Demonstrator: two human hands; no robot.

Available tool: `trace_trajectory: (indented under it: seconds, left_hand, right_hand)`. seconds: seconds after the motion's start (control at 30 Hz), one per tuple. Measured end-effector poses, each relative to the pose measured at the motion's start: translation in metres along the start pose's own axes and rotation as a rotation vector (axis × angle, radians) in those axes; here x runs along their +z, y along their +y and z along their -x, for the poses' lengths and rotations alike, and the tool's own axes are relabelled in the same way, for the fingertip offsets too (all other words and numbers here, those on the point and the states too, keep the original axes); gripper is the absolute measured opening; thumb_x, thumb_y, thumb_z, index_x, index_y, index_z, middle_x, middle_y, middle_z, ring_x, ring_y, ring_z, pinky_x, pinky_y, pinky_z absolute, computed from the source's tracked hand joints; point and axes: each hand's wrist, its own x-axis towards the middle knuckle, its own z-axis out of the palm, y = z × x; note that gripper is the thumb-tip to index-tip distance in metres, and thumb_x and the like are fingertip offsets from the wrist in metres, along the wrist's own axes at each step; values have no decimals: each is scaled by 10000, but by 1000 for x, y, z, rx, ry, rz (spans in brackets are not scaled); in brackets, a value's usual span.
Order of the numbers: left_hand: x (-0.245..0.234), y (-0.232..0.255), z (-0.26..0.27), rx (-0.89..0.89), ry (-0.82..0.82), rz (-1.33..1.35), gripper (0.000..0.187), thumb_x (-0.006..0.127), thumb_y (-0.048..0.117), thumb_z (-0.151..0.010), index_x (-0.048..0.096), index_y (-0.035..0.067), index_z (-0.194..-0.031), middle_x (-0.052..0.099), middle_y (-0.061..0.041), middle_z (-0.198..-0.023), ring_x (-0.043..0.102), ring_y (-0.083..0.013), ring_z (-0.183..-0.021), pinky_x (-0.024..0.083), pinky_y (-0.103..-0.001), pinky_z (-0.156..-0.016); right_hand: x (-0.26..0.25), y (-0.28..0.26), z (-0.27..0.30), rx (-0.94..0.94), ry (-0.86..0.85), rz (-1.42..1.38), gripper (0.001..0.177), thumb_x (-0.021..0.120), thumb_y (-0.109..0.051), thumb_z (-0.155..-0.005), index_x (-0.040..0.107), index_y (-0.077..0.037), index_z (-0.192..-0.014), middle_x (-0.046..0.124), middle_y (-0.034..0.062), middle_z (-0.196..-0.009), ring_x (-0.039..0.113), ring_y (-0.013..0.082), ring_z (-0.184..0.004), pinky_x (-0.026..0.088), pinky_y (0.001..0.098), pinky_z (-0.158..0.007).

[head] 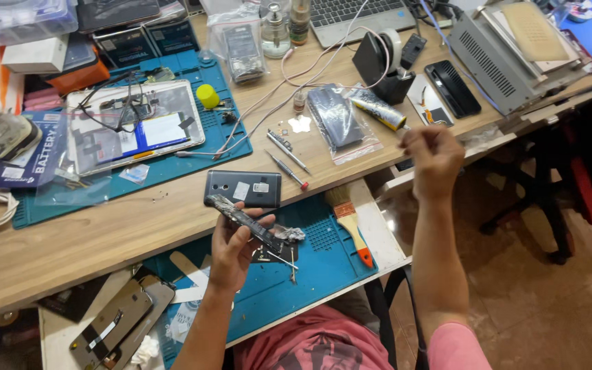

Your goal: The person disassembles a smartphone by removing the back cover and detaching internal components. They use a screwdriver to remove screws and a plastic pry tool to separate the back cover from the frame. The person then disconnects ribbon cables and removes the battery from the device.

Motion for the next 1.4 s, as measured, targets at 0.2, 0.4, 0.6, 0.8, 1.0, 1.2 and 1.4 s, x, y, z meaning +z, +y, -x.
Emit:
trace_trajectory:
  seconds: [0.2, 0.4, 0.6, 0.8, 1.0, 1.2, 1.4]
  left_hand:
    - [1, 1, 0, -1, 31, -7, 595, 575, 153, -780, 298, -38, -1271, 493, -286, -1140, 550, -442, -1050, 516, -528, -818]
    - [5, 9, 0, -54, 56, -29, 559, 601, 165, -779, 351, 36, -1262, 564, -213, -1127, 603, -382, -1020, 538, -457, -802]
    - [4, 7, -3, -76, 60, -33, 584, 609, 174, -768, 345, 35, -1271, 566, -211, -1127, 602, -389, -1022, 533, -479, -812]
    - [2, 4, -4, -77, 48, -34, 554, 590, 161, -788, 343, 42, -1269, 566, -207, -1133, 599, -375, -1036, 529, -467, -825]
    - [4, 3, -3, -80, 55, -28, 529, 590, 139, -788, 356, 37, -1251, 565, -210, -1124, 605, -387, -1023, 539, -462, -807]
    - [7, 6, -3, -96, 75, -30, 536, 583, 129, -781, 352, 29, -1254, 563, -213, -1126, 605, -389, -1020, 534, -471, -820]
    - [7, 4, -2, -106, 73, -27, 545, 606, 143, -766, 365, 37, -1244, 570, -208, -1109, 607, -398, -1021, 541, -469, -792]
  right_hand:
    - [-14, 77, -108, 247, -127, 175, 92, 616, -89, -857, 653, -52, -933, 646, 107, -795, 661, 141, -716, 544, 236, -606]
    - [1, 74, -144, 422, -399, 425, 113, 543, -149, -899, 591, -85, -979, 588, 40, -846, 593, 101, -711, 477, 229, -553]
    - [7, 78, -165, 476, -550, 527, 127, 550, -109, -901, 610, -62, -1003, 586, 110, -993, 593, 192, -831, 541, 279, -668]
    - [14, 71, -172, 515, -569, 487, 63, 565, 4, -872, 584, -39, -914, 556, 105, -917, 581, 198, -878, 571, 294, -679]
    - [12, 128, -188, 666, -431, 200, 163, 582, -40, -869, 500, -86, -735, 533, 94, -920, 578, 195, -933, 599, 466, -728]
    - [11, 115, -176, 775, -282, -22, 164, 596, -10, -839, 509, -44, -705, 567, 117, -836, 612, 231, -869, 599, 464, -781]
    - [10, 122, -173, 776, -245, -79, 244, 609, 6, -828, 455, -77, -659, 554, 132, -804, 613, 214, -870, 606, 443, -773]
